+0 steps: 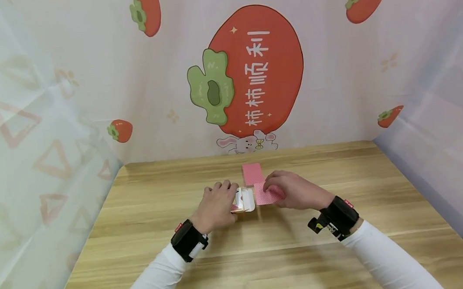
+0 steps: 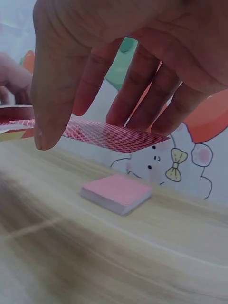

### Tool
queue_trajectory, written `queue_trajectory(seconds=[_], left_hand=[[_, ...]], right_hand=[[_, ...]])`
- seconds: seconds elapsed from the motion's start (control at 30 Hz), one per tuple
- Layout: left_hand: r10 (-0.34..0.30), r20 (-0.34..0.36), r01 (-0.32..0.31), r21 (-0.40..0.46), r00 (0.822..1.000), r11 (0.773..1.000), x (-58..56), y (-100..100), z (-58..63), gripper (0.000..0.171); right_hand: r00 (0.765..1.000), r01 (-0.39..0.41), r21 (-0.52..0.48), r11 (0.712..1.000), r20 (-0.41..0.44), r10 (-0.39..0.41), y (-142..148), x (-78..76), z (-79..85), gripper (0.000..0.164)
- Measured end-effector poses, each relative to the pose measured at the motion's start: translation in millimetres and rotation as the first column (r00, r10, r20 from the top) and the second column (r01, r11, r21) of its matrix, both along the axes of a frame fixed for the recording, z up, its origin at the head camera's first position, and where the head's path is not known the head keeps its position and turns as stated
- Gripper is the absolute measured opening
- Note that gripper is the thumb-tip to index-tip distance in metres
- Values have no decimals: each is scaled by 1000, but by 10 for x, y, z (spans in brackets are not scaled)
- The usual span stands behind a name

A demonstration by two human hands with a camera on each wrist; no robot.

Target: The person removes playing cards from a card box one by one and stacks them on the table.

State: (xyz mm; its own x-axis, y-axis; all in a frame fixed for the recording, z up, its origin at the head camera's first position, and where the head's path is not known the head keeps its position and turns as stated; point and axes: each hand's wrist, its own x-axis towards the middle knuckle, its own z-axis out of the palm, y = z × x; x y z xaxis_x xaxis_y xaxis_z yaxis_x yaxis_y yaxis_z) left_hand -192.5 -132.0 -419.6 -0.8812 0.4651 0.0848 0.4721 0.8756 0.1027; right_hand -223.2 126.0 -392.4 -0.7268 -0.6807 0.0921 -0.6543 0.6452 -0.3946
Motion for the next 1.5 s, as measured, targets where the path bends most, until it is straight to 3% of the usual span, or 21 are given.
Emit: queue_trajectory(seconds=[0.17,0.27,0.4,0.57,0.97,1.5], left_hand=[[8,11,-8,-2,1000,1000,-4,-23,-17,66],[11,16,-11,-3,1000,1000,-5,-29,-31,66],[11,21,-11,0,1000,1000,-4,-32,-44,66],[6,14,-6,6,1000,1000,-15,-35,-47,64],[9,41,-10,24,999,1000,-19,-44,-51,65],[16,43,-17,11,999,1000,5,-54,-45,67]], right_hand=[[997,54,-34,998,-58,-56,42,-91,-3,37],[987,132,-57,990,-79,-136,3,-147,-40,40],[969,237,-90,967,-56,-242,-83,-234,-94,42],[951,297,-81,952,-62,-302,-188,-363,-158,42],[891,454,-38,890,-15,-454,-401,-545,-353,42],[803,596,-22,802,15,-596,-584,-681,-578,45]])
